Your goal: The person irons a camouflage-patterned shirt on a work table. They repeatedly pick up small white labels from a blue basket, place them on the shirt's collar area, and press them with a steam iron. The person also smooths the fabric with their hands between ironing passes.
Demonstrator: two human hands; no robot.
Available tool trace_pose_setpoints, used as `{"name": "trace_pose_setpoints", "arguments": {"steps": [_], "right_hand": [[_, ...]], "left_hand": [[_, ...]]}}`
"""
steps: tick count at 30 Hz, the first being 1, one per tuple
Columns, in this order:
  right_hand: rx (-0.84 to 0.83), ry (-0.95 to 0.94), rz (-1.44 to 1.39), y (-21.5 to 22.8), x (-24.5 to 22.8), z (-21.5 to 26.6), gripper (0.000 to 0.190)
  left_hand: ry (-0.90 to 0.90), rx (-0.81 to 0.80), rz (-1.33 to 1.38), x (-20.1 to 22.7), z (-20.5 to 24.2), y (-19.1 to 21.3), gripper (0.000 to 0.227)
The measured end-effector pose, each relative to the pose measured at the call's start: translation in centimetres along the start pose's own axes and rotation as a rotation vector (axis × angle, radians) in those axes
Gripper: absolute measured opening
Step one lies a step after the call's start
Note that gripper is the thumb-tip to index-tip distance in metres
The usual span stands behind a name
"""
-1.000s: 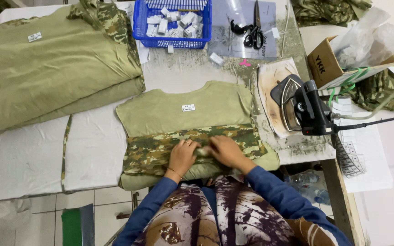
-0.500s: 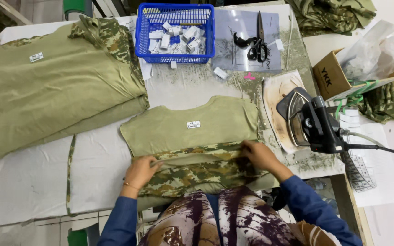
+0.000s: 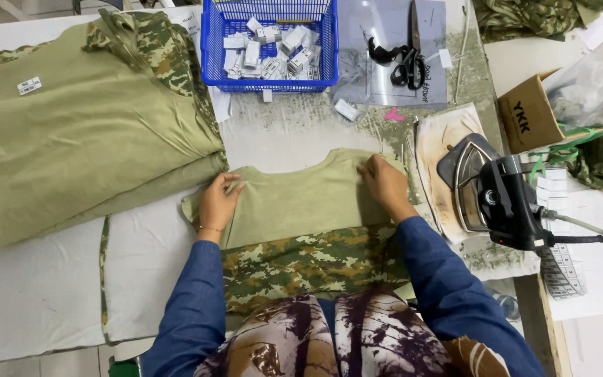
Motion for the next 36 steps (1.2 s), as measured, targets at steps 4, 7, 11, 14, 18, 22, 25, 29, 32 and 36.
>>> {"name": "trace_pose_setpoints", "arguments": {"steps": [4, 7, 11, 14, 18, 22, 25, 29, 32, 36], "right_hand": [[0.175, 0.108, 0.091, -0.9, 1.2, -0.6, 0.023], [0.577, 0.175, 0.207, 0.6, 2.3, 0.2, 0.013], [0.517, 0.069, 0.304, -0.2, 2.7, 0.1, 0.023], [0.583, 0.191, 0.437, 0.3, 0.2, -0.5, 0.025], [0.273, 0.569, 0.379, -2.6, -6.2, 1.4, 0.025], [0.357, 0.55, 0.434, -0.6, -5.3, -6.3, 0.027], [0.64, 0.559, 0.494, 5.0, -7.6, -9.3, 0.009], [0.263, 0.246, 0.628, 2.4, -4.5, -18.7, 0.024], [0.157, 0.212, 0.658, 0.8, -3.4, -20.3, 0.009], [0.152, 0.203, 0.423, 3.0, -3.3, -17.9, 0.008]], "left_hand": [[-0.077, 0.116, 0.006, 0.8, 1.1, 0.8, 0.023], [-0.298, 0.29, -0.121, 1.7, 1.3, 1.9, 0.011], [-0.506, 0.363, -0.429, 3.1, 1.8, 0.4, 0.007], [-0.42, 0.417, -0.678, 2.4, 0.0, -0.8, 0.015], [-0.597, 0.494, -0.832, 6.2, 3.6, -3.9, 0.037], [-0.602, -0.056, -0.805, 6.7, 5.4, -9.5, 0.052], [-0.324, -0.062, -0.697, 3.5, 3.9, -7.0, 0.056], [-0.096, 0.104, -0.78, -0.3, 2.8, -3.5, 0.068], [-0.084, 0.134, -0.811, -0.6, 2.9, -3.2, 0.066], [-0.087, 0.172, -0.803, -0.6, 3.0, -3.2, 0.065]]}}
Point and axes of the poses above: each hand's wrist, its own z-axis away from the middle knuckle, its own y-axis out of the back of the hand, x = y × z, the point moved 10 cm from there along -z, towards the middle knuckle, and after that the axes turned 11 degrees about -x, right-handed, at the moved point
